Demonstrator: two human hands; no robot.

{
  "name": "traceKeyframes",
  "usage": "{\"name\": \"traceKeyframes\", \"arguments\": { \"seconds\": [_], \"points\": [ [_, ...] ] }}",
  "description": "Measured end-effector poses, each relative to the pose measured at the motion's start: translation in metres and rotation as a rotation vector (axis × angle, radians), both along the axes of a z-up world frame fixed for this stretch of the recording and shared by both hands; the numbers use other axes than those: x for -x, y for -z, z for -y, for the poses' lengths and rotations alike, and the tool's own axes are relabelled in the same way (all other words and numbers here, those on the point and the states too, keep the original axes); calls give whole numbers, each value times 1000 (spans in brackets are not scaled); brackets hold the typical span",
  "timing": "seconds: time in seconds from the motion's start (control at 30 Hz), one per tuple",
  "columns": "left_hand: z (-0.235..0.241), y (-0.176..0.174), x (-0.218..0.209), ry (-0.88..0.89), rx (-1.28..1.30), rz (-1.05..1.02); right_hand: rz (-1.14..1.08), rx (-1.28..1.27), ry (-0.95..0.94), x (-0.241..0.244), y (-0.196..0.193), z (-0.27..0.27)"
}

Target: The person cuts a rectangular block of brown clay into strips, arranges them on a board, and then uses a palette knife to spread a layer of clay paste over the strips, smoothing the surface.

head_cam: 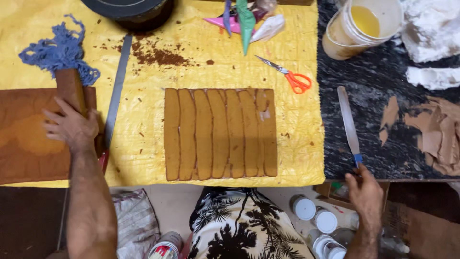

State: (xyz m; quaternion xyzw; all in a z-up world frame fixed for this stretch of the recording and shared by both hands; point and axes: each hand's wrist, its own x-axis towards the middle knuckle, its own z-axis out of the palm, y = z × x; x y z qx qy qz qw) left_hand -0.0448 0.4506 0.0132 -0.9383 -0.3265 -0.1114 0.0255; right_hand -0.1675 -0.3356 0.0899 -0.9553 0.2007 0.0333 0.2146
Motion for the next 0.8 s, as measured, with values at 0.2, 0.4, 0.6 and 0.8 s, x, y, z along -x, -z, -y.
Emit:
{"name": "traceKeyframes", "arguments": {
  "seconds": [0.2,0.4,0.6,0.8],
  "points": [
    [-17,29,2,22,280,-38,117,248,-8,17,62,56],
    [5,67,3,301,332,84,-84,337,-38,-29,79,33],
    [114,113,-53,418,474,-33,-15,-79,28,-15,56,51],
    [207,110,-58,481,703,37,55,-457,366,33,52,120]
  ]
}}
